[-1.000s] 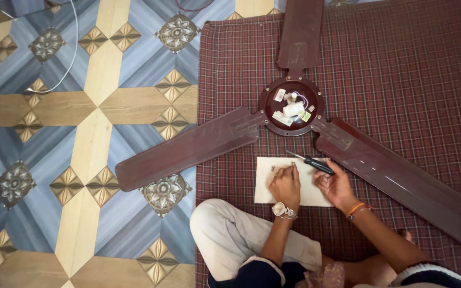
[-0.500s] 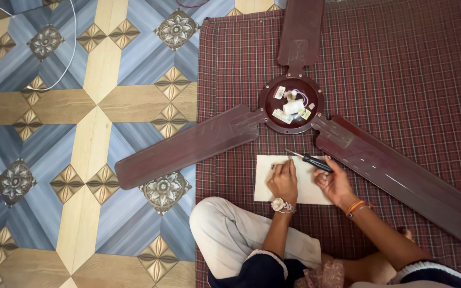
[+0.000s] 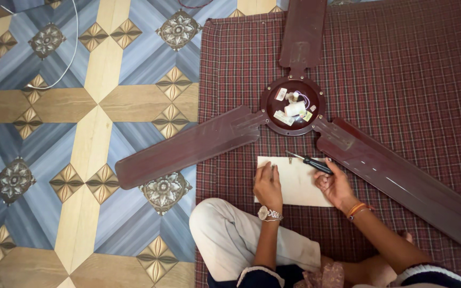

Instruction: The person sits on a mat and uses a screwdriver to remove screws from the blade brackets of a ceiling fan lying on the floor. They unscrew each bracket, detach the fan blades one by one, and place the screws on a piece of paper.

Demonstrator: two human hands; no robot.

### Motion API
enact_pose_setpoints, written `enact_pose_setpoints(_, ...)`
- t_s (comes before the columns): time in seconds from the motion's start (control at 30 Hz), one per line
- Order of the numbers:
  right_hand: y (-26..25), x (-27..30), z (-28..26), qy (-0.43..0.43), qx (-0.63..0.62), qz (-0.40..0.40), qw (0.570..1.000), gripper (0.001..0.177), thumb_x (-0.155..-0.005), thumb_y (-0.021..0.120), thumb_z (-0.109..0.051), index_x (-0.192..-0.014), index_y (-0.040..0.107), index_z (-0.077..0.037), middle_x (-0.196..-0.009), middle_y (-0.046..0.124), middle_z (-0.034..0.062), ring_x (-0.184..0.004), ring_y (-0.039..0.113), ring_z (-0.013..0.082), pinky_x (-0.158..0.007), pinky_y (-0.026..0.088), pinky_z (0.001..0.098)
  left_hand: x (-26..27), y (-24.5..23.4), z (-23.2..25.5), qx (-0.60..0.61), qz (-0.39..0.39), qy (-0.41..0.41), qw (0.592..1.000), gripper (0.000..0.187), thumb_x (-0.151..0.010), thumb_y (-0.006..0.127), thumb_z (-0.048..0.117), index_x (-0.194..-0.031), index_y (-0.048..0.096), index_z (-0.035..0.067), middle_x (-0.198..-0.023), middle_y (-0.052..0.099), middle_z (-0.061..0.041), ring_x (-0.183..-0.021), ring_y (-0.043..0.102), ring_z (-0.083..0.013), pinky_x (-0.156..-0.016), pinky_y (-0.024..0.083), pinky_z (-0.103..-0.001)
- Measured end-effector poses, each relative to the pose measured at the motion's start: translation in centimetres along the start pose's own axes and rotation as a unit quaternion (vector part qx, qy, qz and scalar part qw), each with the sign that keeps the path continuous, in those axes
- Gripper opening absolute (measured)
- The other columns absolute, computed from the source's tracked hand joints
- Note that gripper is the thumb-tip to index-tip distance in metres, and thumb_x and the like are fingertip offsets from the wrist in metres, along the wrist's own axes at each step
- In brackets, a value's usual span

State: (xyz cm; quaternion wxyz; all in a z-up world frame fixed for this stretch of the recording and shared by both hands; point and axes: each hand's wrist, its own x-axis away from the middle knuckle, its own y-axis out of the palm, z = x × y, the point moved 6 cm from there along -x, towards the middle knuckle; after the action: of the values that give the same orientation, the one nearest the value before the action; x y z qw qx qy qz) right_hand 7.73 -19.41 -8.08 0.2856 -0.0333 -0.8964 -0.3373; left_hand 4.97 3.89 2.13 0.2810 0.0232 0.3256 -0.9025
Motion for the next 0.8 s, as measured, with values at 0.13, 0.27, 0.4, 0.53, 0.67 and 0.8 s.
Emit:
enact_pose_setpoints(0.13, 0.6, 0.0, -0.2, -0.013, 0.005, -0.083, 0.996, 0.056, -0.106, 0.058, -0.039, -0.072, 0.067, 0.005, -0.048, 0.052, 0.0034, -0.044, 0.042, 0.0124, -0.048, 0.038, 0.0269, -0.1, 0.7, -0.3, 0.001, -0.006, -0.003, 1.0, 0.023, -0.091, 0.073, 0.017, -0.108, 0.077, 0.002, -0.108, 0.072, -0.012, -0.093, 0.071, -0.0331, -0.08, 0.057, -0.041)
enact_pose_setpoints(0.27, 0.4, 0.3, -0.4, -0.011, 0.005, -0.046, 0.999, 0.043, -0.106, 0.059, -0.034, -0.079, 0.064, -0.001, -0.064, 0.066, 0.0086, -0.043, 0.039, 0.0101, -0.048, 0.037, 0.0266, 0.1, 1.2, -0.8, 0.0, 0.003, 0.0, 1.0, 0.019, -0.095, 0.07, 0.016, -0.106, 0.077, 0.003, -0.105, 0.073, -0.011, -0.091, 0.071, -0.0311, -0.081, 0.058, -0.04)
enact_pose_setpoints(0.4, 0.7, 0.5, -0.6, -0.006, 0.001, -0.034, 0.999, 0.03, -0.104, 0.058, -0.032, -0.093, 0.065, -0.005, -0.067, 0.068, 0.0083, -0.042, 0.039, 0.0094, -0.047, 0.037, 0.0258, -0.1, 1.2, -0.9, -0.006, 0.033, 0.03, 0.999, 0.018, -0.096, 0.069, 0.014, -0.105, 0.078, 0.002, -0.102, 0.073, -0.011, -0.088, 0.07, -0.0303, -0.081, 0.057, -0.039)
enact_pose_setpoints(0.53, 0.7, 0.5, -0.6, -0.001, -0.001, -0.024, 1.0, 0.031, -0.106, 0.057, -0.032, -0.094, 0.063, -0.004, -0.068, 0.069, 0.0102, -0.044, 0.042, 0.0101, -0.05, 0.04, 0.027, -0.4, 1.3, -0.7, -0.029, 0.026, 0.028, 0.999, 0.016, -0.095, 0.071, 0.014, -0.105, 0.077, 0.003, -0.104, 0.073, -0.01, -0.09, 0.071, -0.0306, -0.082, 0.057, -0.039)
enact_pose_setpoints(0.67, 1.8, 1.3, -1.3, -0.012, 0.007, -0.028, 1.0, 0.028, -0.103, 0.058, -0.03, -0.106, 0.068, -0.004, -0.068, 0.068, 0.0095, -0.044, 0.043, 0.0093, -0.051, 0.042, 0.0249, -0.9, 0.1, -0.1, -0.022, 0.022, -0.007, 0.999, 0.031, -0.09, 0.075, 0.018, -0.117, 0.073, 0.004, -0.108, 0.072, -0.014, -0.093, 0.071, -0.0312, -0.081, 0.057, -0.04)
enact_pose_setpoints(0.8, 7.7, 2.7, -6.1, -0.086, 0.103, -0.082, 0.988, 0.028, -0.105, 0.06, -0.025, -0.115, 0.069, 0.0, -0.069, 0.066, 0.008, -0.048, 0.049, 0.0084, -0.047, 0.043, 0.0233, -3.8, -3.6, 1.3, 0.009, 0.071, 0.051, 0.996, 0.036, -0.095, 0.07, 0.017, -0.129, 0.07, 0.004, -0.115, 0.071, -0.018, -0.101, 0.07, -0.0316, -0.083, 0.058, -0.039)
